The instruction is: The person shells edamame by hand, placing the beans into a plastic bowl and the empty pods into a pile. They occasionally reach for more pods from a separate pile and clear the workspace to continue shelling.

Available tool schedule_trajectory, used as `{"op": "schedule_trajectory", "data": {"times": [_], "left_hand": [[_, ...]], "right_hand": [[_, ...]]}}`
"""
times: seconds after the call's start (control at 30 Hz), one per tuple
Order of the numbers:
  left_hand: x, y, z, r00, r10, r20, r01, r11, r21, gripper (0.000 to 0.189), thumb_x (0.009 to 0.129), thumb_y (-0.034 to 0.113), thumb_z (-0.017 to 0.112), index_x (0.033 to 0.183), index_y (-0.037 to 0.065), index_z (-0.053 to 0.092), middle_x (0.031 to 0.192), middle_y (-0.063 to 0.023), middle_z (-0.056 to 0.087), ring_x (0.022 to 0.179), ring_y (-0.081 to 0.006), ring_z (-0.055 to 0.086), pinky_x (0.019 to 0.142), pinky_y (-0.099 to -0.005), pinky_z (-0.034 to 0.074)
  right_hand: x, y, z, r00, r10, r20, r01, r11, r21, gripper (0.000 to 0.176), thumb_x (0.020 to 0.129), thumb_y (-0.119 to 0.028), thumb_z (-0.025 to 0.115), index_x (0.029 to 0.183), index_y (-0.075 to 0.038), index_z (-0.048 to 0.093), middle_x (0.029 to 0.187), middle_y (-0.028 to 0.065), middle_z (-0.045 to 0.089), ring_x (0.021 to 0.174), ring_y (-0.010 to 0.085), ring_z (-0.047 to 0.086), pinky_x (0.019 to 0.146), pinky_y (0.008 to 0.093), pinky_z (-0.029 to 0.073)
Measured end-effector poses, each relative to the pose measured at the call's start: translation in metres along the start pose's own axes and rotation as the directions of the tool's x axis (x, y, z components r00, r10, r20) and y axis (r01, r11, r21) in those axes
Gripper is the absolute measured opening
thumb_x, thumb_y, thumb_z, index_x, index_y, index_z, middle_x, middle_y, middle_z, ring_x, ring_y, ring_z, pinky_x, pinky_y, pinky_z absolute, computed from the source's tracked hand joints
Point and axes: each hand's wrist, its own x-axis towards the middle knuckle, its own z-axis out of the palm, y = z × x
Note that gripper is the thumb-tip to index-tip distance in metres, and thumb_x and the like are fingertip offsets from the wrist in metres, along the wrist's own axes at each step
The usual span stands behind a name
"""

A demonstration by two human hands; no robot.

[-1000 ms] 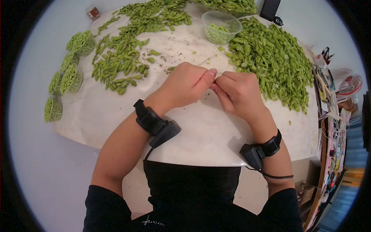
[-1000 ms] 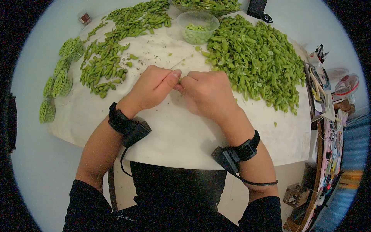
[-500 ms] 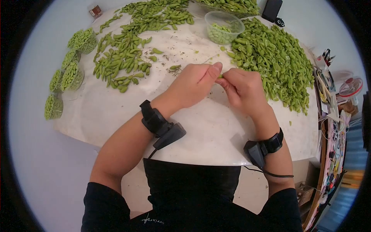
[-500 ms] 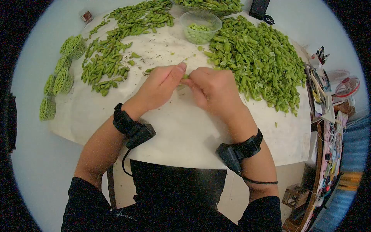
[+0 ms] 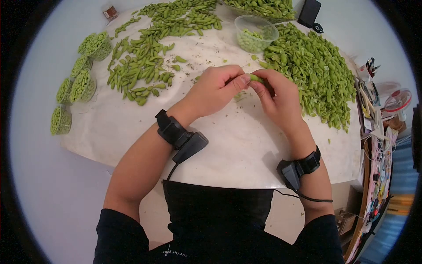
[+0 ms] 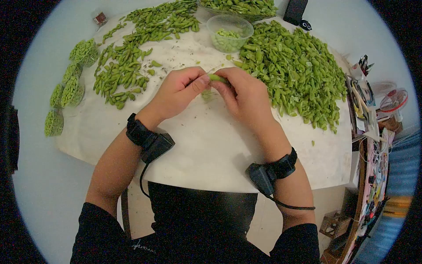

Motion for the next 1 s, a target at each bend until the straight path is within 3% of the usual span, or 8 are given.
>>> {"op": "schedule_trajectory", "data": {"times": [0.17,0.27,0.37,0.47,0.57,0.7,1.0], "left_hand": [[0.001,0.009,0.004,0.986,0.087,-0.140,-0.098,0.992,-0.075,0.018,0.090,0.008,0.061,0.106,0.002,0.059,0.073,0.0036,0.052,0.064,-0.0024,0.048,0.054,-0.0175,0.038],[-0.001,0.016,0.001,0.993,0.015,-0.114,-0.023,0.998,-0.062,0.023,0.089,0.006,0.061,0.111,0.000,0.058,0.078,0.0012,0.057,0.061,-0.0039,0.052,0.049,-0.0179,0.041],[0.001,0.011,0.002,0.992,-0.067,-0.106,0.045,0.979,-0.199,0.023,0.088,0.005,0.061,0.110,-0.002,0.059,0.076,-0.0016,0.060,0.056,-0.0055,0.053,0.044,-0.0195,0.041],[0.001,0.015,0.002,0.987,-0.118,-0.109,0.086,0.961,-0.261,0.023,0.088,0.004,0.060,0.110,-0.002,0.060,0.073,-0.0033,0.061,0.057,-0.0066,0.055,0.045,-0.0195,0.043],[0.000,0.016,0.002,0.984,-0.144,-0.103,0.105,0.943,-0.316,0.022,0.088,0.003,0.059,0.109,-0.003,0.062,0.072,-0.0045,0.061,0.058,-0.0077,0.056,0.045,-0.0197,0.043],[0.001,0.011,0.004,0.979,-0.167,-0.119,0.116,0.929,-0.352,0.021,0.087,0.002,0.059,0.106,-0.003,0.065,0.073,-0.0050,0.061,0.058,-0.0088,0.056,0.046,-0.0204,0.044],[0.003,0.006,0.003,0.989,-0.142,-0.049,0.101,0.867,-0.487,0.017,0.084,-0.006,0.052,0.098,-0.006,0.062,0.076,-0.0082,0.061,0.060,-0.0124,0.058,0.049,-0.0253,0.049]], "right_hand": [[-0.004,0.005,0.006,0.987,0.153,-0.044,-0.137,0.956,0.261,0.018,0.085,-0.016,0.066,0.094,0.000,0.064,0.069,0.0097,0.062,0.059,0.0161,0.058,0.057,0.0269,0.046],[-0.006,0.008,0.009,0.960,0.277,0.040,-0.271,0.881,0.387,0.016,0.086,-0.014,0.064,0.095,0.000,0.063,0.066,0.0075,0.061,0.059,0.0116,0.057,0.056,0.0256,0.045],[-0.006,0.004,0.011,0.941,0.333,0.062,-0.322,0.823,0.467,0.016,0.087,-0.013,0.063,0.096,0.000,0.063,0.066,0.0059,0.060,0.060,0.0091,0.056,0.056,0.0252,0.045],[-0.005,0.002,0.009,0.936,0.344,0.071,-0.341,0.842,0.419,0.018,0.087,-0.015,0.063,0.097,0.001,0.063,0.067,0.0074,0.061,0.059,0.0108,0.056,0.057,0.0258,0.045],[-0.005,0.003,0.010,0.960,0.276,0.039,-0.271,0.893,0.358,0.020,0.086,-0.016,0.064,0.097,0.001,0.062,0.068,0.0090,0.061,0.058,0.0124,0.056,0.057,0.0263,0.045],[-0.003,-0.001,0.006,0.987,0.153,-0.041,-0.140,0.964,0.225,0.020,0.085,-0.016,0.065,0.097,0.000,0.063,0.073,0.0138,0.063,0.058,0.0219,0.059,0.057,0.0298,0.047],[-0.007,-0.002,0.009,0.987,0.160,0.016,-0.158,0.948,0.277,0.018,0.082,-0.015,0.065,0.096,-0.002,0.065,0.075,0.0159,0.064,0.062,0.0282,0.062,0.057,0.0327,0.048]]}}
